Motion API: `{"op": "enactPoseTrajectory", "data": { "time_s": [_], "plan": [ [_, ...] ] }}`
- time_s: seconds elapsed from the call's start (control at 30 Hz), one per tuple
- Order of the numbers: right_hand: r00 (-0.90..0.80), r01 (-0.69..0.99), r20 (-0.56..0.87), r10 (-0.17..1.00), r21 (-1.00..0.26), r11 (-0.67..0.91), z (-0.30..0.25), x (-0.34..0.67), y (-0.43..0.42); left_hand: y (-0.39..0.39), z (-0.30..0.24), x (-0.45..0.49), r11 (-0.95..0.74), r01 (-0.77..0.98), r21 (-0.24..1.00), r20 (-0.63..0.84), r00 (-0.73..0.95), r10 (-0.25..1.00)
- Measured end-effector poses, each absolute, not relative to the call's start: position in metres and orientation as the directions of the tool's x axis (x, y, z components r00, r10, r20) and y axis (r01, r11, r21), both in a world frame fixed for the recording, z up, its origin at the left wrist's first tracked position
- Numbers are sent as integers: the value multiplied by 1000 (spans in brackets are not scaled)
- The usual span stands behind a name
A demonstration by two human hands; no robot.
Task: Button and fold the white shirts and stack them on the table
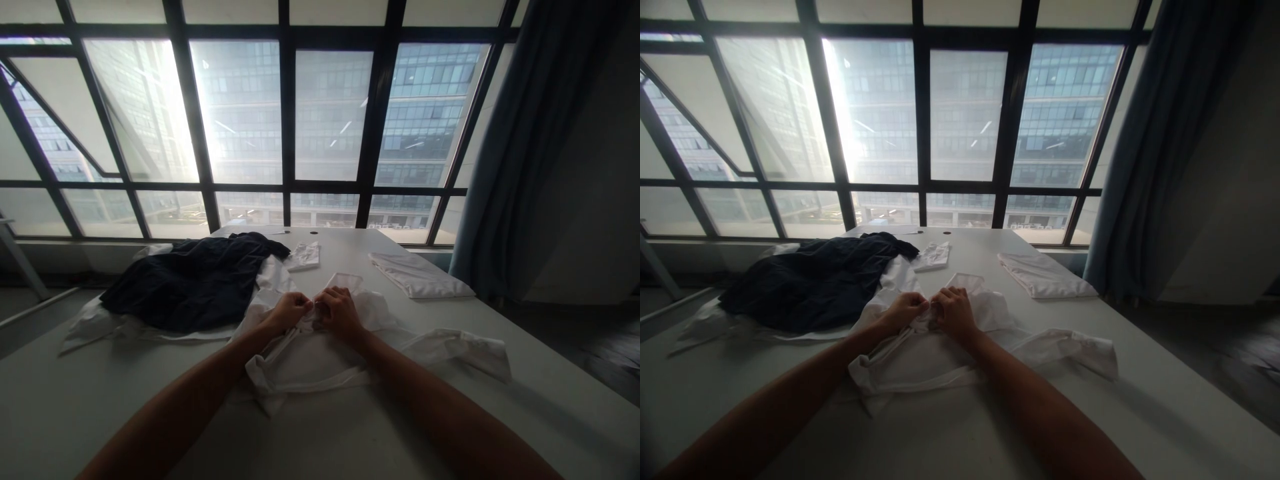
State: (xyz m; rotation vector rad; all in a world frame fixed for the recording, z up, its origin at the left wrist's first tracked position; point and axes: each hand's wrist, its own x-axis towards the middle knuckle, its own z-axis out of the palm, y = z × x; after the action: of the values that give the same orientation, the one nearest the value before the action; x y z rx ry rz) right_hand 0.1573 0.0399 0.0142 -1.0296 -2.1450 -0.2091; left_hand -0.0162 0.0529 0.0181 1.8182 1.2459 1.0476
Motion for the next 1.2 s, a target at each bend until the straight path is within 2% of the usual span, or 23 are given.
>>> {"op": "enactPoseTrajectory", "data": {
  "time_s": [0.2, 0.4, 0.57, 0.67, 0.77, 0.87, 0.97, 1.2],
  "plan": [
    [-459, 728, 669, 584, -94, 679, 9, 155, 39, 45, 15, -8, -315, 545, 777, 338, 60, 939],
    [-404, 698, 702, 586, -177, 693, 7, 147, 35, 42, 15, -5, -307, 551, 776, 402, -55, 914],
    [-294, 748, 699, 652, -257, 613, 7, 147, 38, 44, 13, -7, -422, 546, 723, 471, 57, 880],
    [-329, 751, 698, 636, -215, 625, 9, 151, 38, 43, 20, -10, -556, 590, 585, 559, 204, 804],
    [-432, 733, 675, 598, -124, 669, 14, 155, 36, 42, 33, -16, -601, 626, 497, 528, 331, 782],
    [-530, 711, 642, 554, -19, 703, 19, 157, 34, 44, 45, -22, -536, 646, 543, 402, 360, 842],
    [-563, 719, 636, 528, 63, 692, 22, 157, 35, 48, 49, -24, -443, 608, 659, 297, 331, 896],
    [-647, 635, 651, 396, 173, 753, 20, 163, 38, 50, 41, -22, -175, 334, 926, 94, 243, 965]
  ]
}}
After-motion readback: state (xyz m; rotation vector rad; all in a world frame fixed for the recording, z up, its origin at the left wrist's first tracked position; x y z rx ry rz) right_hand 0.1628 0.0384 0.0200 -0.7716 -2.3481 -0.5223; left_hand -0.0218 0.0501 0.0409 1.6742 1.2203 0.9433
